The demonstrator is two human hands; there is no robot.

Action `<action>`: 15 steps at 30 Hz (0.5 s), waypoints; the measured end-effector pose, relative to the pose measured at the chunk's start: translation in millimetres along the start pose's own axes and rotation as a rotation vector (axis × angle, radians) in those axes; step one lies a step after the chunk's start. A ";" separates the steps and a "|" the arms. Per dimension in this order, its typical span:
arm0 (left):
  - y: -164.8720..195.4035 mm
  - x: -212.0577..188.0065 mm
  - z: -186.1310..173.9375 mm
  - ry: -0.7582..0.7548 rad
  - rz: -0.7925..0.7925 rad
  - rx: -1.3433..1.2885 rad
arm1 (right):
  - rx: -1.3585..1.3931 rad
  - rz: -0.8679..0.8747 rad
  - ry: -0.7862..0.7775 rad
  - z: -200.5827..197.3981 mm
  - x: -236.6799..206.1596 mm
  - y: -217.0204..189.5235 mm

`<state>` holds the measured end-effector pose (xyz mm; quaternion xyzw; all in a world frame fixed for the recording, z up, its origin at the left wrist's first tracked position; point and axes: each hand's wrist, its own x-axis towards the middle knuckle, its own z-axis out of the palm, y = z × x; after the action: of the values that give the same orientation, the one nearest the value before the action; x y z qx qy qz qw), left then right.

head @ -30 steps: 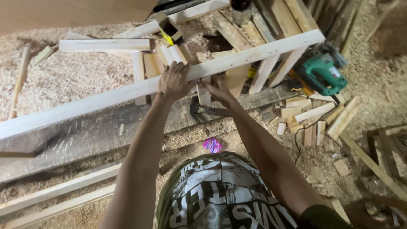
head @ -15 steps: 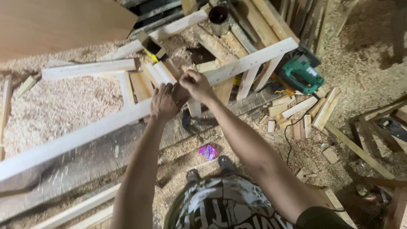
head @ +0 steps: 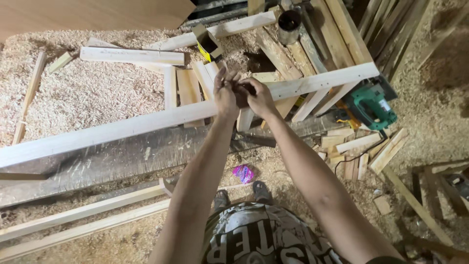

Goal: The person hammers nails into a long wooden rail resting on a workbench, positioning small nails with one hand and driving them in with a hammer held in the other. They repeatedly reposition the rail and hammer nails at different points along it, occasionally steadying the wood with their free hand.

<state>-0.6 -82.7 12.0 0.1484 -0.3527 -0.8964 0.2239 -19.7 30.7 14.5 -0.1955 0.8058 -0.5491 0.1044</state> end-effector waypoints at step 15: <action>-4.2 -19.6 -9.3 0.018 0.138 0.856 | 0.101 -0.050 0.173 -2.0 6.6 13.0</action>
<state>18.9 -75.3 4.7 0.2116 -0.6998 -0.6508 0.2048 -29.0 33.7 3.5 -0.1620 0.7779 -0.6065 0.0303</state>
